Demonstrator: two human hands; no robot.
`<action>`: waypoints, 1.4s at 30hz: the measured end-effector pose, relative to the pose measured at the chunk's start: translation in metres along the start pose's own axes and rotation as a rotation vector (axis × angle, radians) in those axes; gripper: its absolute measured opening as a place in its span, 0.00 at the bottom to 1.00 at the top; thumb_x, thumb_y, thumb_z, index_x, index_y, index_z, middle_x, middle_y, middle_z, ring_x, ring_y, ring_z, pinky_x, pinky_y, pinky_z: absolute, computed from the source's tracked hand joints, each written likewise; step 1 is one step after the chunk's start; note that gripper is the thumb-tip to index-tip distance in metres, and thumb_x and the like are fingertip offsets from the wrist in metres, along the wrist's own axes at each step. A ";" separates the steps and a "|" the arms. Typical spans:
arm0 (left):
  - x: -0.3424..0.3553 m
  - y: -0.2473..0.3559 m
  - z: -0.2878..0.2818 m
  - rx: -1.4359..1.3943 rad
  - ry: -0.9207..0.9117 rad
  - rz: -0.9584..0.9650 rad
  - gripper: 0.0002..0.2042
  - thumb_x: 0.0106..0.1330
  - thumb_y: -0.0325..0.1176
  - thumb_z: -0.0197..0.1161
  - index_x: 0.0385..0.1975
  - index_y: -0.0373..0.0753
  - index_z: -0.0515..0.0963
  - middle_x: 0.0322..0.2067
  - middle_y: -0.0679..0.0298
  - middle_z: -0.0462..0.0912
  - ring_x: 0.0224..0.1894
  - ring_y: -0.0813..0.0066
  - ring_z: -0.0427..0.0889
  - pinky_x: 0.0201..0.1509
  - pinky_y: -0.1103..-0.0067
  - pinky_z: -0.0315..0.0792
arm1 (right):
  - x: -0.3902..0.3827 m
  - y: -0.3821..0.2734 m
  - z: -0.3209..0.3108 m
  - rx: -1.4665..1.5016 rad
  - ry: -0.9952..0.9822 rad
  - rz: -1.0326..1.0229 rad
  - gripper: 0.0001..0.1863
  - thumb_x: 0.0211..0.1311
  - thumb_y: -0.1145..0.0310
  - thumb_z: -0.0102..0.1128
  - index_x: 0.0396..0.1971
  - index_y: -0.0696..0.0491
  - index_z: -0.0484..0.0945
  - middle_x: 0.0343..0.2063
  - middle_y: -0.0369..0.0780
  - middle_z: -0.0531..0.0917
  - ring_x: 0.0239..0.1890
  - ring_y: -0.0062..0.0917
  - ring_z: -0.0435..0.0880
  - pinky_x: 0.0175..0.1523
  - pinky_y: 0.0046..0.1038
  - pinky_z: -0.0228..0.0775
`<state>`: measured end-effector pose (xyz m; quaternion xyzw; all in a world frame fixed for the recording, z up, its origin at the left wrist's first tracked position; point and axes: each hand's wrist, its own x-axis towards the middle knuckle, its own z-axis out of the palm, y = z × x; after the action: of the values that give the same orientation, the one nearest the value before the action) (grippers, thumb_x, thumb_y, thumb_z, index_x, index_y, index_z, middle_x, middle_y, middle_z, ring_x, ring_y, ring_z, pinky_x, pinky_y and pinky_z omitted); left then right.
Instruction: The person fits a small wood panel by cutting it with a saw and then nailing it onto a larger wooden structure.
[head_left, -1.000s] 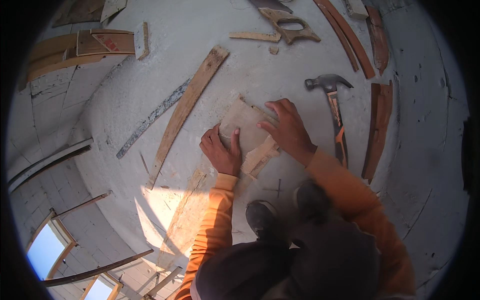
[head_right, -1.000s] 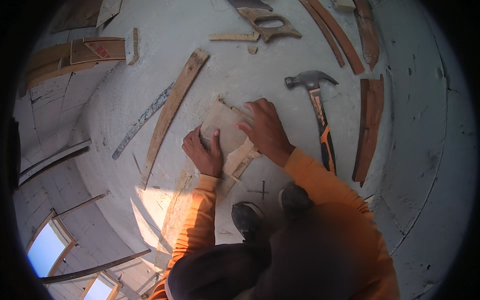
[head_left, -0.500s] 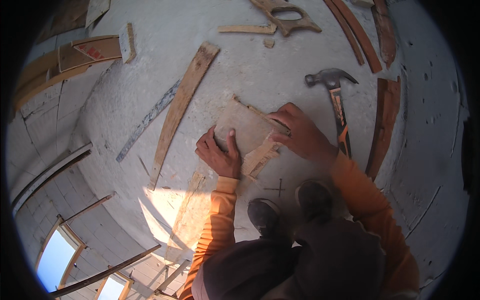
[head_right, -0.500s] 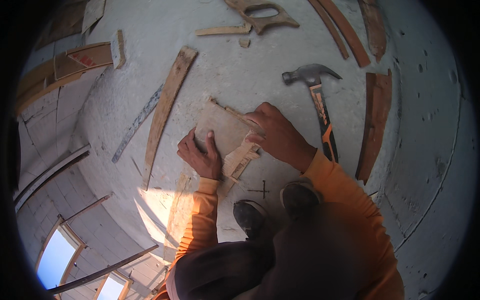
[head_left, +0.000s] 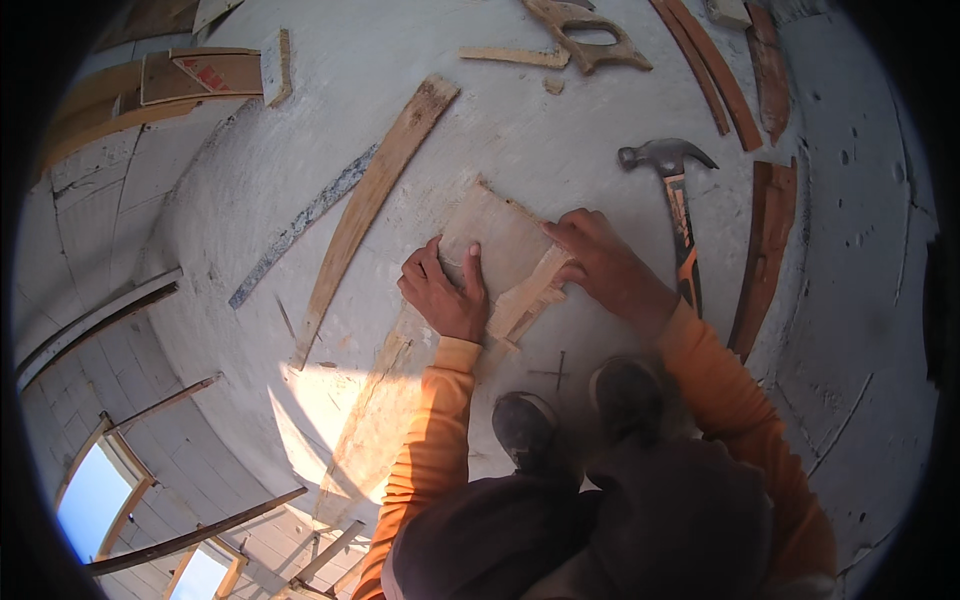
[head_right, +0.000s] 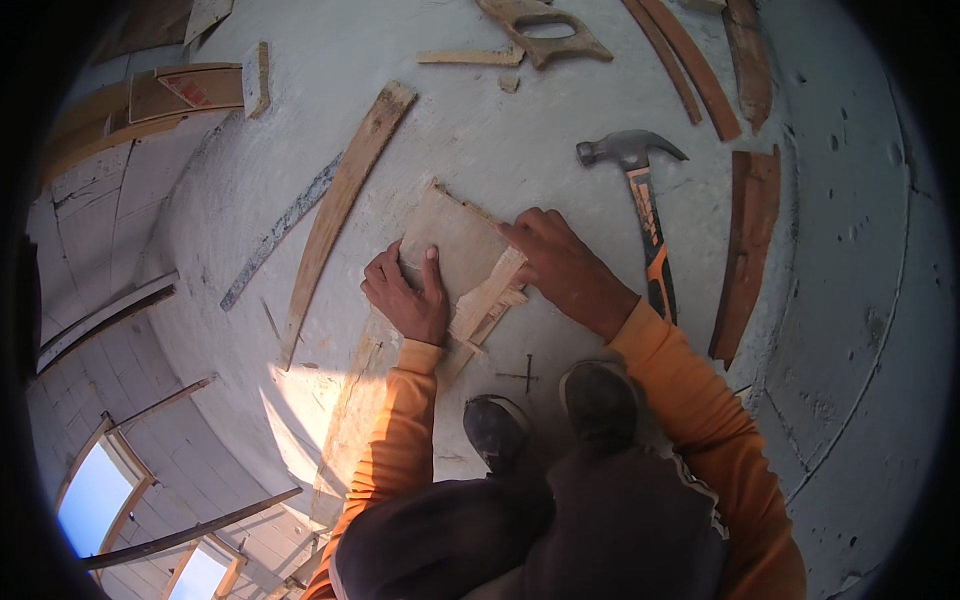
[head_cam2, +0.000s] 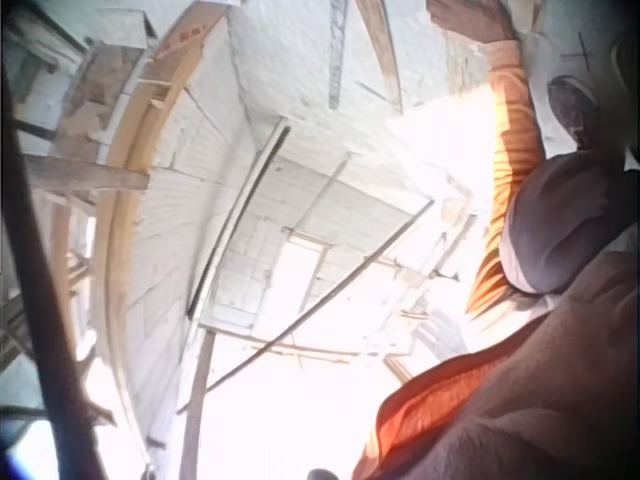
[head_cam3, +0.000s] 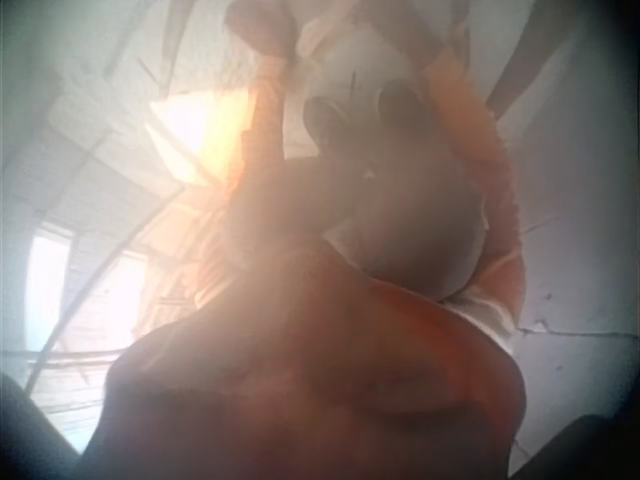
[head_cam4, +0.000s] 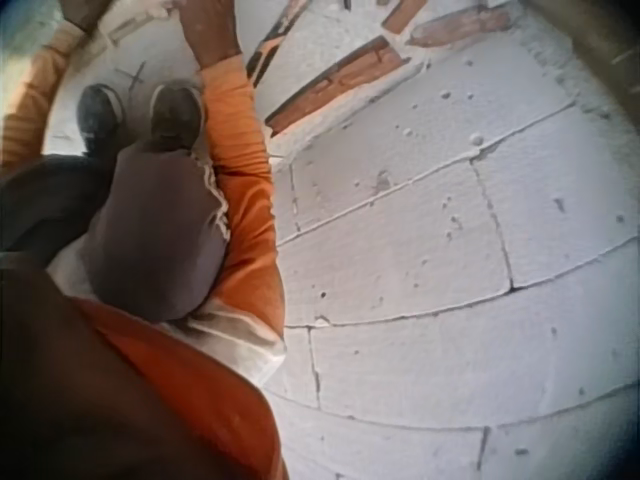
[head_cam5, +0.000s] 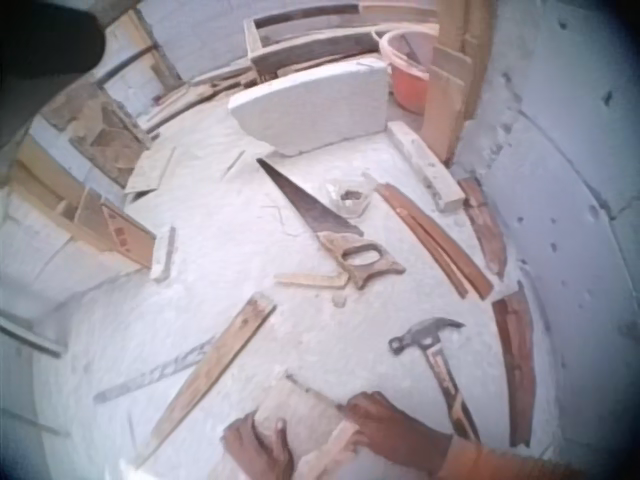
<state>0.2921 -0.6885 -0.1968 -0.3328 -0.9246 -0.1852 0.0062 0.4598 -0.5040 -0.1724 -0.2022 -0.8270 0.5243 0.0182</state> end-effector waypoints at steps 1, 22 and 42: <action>0.000 0.000 0.001 0.006 0.003 0.002 0.24 0.69 0.46 0.71 0.55 0.34 0.78 0.48 0.51 0.77 0.53 0.53 0.72 0.61 0.61 0.63 | 0.000 0.001 0.002 -0.010 0.008 0.005 0.33 0.57 0.77 0.72 0.64 0.61 0.72 0.52 0.44 0.74 0.57 0.37 0.73 0.66 0.34 0.71; -0.005 -0.005 0.007 -0.119 0.105 -0.028 0.26 0.68 0.54 0.69 0.56 0.40 0.81 0.52 0.56 0.76 0.56 0.53 0.72 0.63 0.62 0.64 | -0.034 0.014 0.007 -0.331 0.125 0.170 0.16 0.69 0.69 0.68 0.49 0.64 0.80 0.38 0.48 0.87 0.38 0.35 0.87 0.47 0.35 0.77; 0.018 -0.078 -0.109 -0.702 0.077 -0.516 0.27 0.66 0.54 0.74 0.44 0.31 0.78 0.39 0.52 0.84 0.41 0.62 0.80 0.50 0.69 0.75 | -0.027 -0.078 0.014 -0.178 0.642 -0.108 0.21 0.71 0.66 0.68 0.58 0.57 0.74 0.49 0.43 0.75 0.48 0.30 0.79 0.54 0.32 0.74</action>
<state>0.2177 -0.7709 -0.1197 -0.0658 -0.8575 -0.4961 -0.1192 0.4563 -0.5539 -0.1051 -0.3138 -0.8311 0.3577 0.2879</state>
